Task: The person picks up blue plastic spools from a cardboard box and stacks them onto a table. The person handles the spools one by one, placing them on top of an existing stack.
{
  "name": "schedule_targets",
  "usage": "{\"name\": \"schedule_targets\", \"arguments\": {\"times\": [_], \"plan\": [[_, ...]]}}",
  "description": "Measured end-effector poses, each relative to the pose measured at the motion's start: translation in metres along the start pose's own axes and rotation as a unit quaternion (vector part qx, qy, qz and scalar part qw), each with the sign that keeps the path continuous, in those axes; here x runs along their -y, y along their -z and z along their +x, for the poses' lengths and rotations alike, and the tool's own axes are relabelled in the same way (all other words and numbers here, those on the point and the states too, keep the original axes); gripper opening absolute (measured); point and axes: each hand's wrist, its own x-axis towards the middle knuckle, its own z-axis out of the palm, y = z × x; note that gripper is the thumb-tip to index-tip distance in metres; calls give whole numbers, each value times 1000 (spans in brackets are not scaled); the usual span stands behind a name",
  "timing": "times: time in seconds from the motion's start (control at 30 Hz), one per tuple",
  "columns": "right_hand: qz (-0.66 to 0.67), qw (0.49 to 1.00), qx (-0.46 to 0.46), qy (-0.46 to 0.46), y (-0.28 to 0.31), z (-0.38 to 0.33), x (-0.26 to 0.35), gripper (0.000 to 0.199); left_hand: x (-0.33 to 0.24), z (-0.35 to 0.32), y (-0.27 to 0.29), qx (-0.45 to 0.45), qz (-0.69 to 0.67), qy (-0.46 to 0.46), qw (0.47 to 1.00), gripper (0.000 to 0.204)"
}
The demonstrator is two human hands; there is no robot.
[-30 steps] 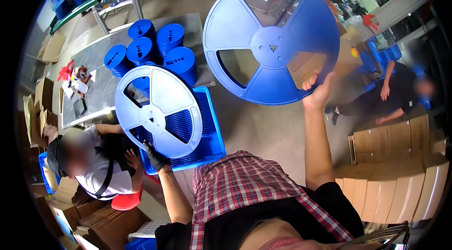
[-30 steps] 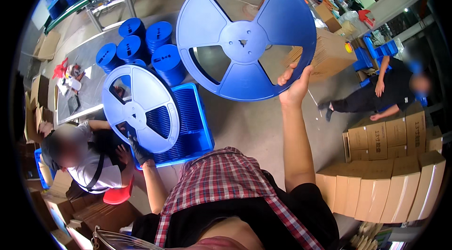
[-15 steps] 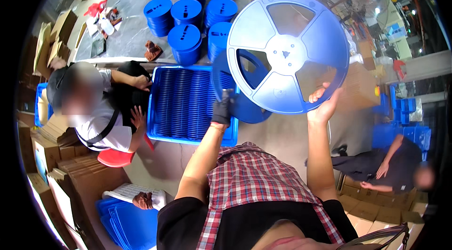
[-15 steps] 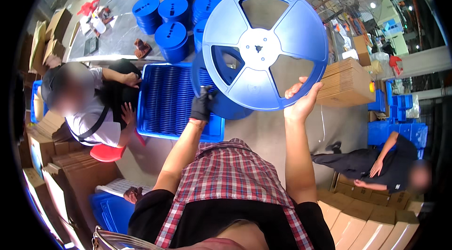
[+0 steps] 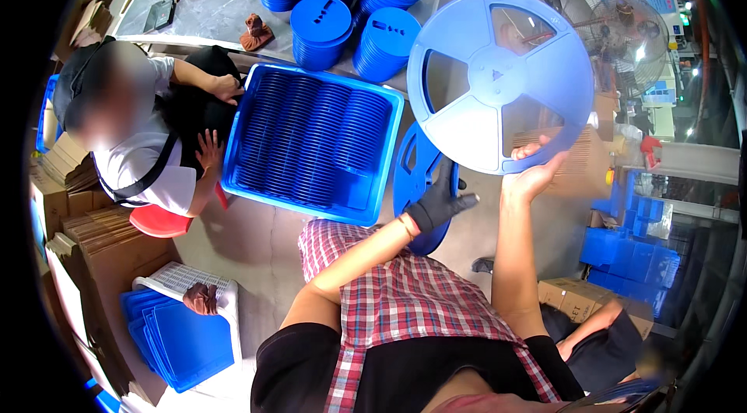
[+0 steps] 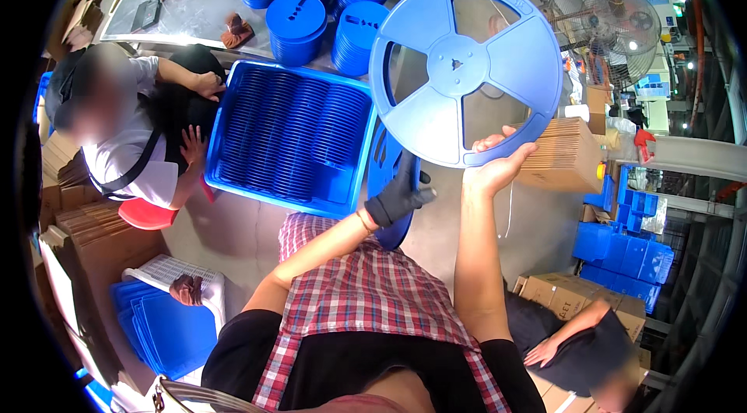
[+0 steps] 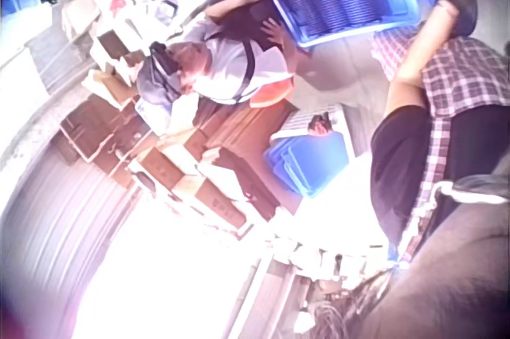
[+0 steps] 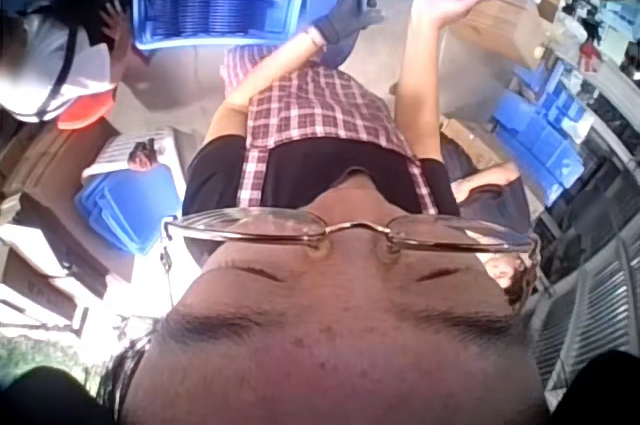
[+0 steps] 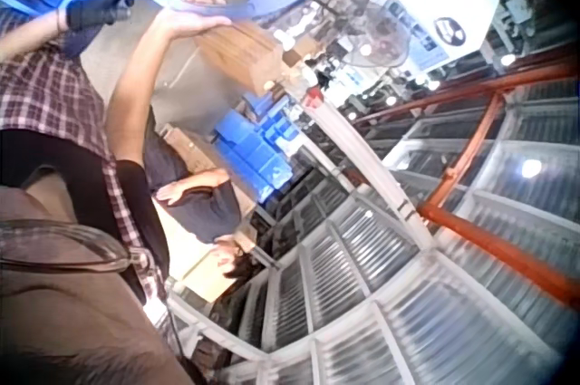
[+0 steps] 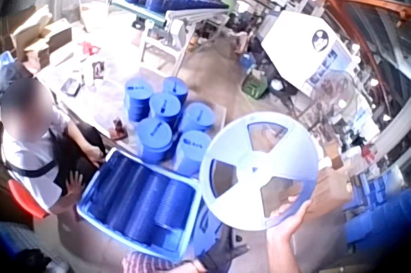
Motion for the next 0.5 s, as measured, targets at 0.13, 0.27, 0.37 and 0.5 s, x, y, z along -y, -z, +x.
{"name": "schedule_targets", "arguments": {"times": [0.13, 0.27, 0.37, 0.5], "plan": [[3, 1000, -19, 12, -6, -11, 2, 59, 6, 33, 17, -77, -335, 157, 926, 68], [28, 999, -32, -4, 1, -31, -6, 58, -9, 41, 12, 23, -605, 141, 784, 53], [-40, 997, 64, 25, 22, -44, -10, 54, -25, 39, 33, 40, -518, 92, 849, 54], [-355, 845, 65, 395, 31, -35, 24, 39, -20, 45, 53, 46, -427, 38, 902, 57]]}}
